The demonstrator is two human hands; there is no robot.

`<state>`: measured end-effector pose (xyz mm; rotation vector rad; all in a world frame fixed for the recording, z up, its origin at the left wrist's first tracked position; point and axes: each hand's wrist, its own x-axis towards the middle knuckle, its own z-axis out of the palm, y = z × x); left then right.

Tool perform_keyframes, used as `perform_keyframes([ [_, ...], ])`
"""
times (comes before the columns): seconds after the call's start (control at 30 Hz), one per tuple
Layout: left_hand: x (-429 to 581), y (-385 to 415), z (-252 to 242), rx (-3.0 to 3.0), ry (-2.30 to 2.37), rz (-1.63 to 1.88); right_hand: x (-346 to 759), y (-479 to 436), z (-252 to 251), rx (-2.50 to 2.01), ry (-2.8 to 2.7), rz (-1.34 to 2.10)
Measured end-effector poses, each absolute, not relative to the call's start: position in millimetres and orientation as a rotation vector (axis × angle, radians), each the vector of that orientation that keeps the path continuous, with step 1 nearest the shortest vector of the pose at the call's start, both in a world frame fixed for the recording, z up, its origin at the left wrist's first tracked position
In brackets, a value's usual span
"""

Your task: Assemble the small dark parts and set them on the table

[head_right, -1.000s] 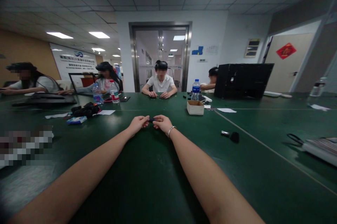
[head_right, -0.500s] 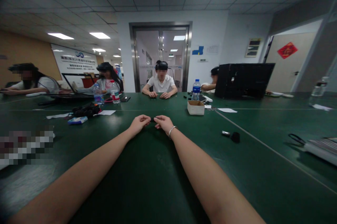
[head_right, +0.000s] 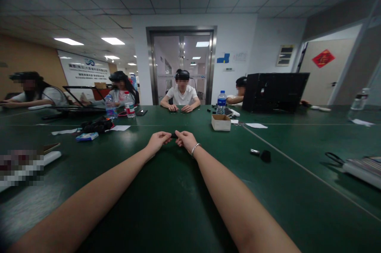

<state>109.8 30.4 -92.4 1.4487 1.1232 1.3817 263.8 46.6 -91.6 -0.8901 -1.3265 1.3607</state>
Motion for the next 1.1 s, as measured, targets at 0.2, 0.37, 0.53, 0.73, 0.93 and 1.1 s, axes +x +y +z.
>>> perform_keyframes([
  [0.2, 108, 26, -89, 1.383, 1.16, 1.304, 265, 46, -93, -0.873, -1.366, 1.348],
  [0.37, 105, 33, -94, 1.347, 1.159, 1.263, 264, 47, -94, -0.856, -1.395, 1.34],
  [0.53, 104, 37, -95, 1.301, 1.159, 1.266, 263, 46, -96, -0.826, -1.434, 1.339],
  [0.73, 108, 33, -95, 1.384, 1.123, 1.33, 262, 48, -94, -0.894, -1.355, 1.355],
  [0.93, 111, 30, -95, 1.49, 1.028, 1.309, 262, 50, -92, -0.975, -1.356, 1.359],
  [1.1, 110, 30, -95, 1.592, 0.992, 1.31, 266, 56, -90, -1.185, -1.538, 1.168],
])
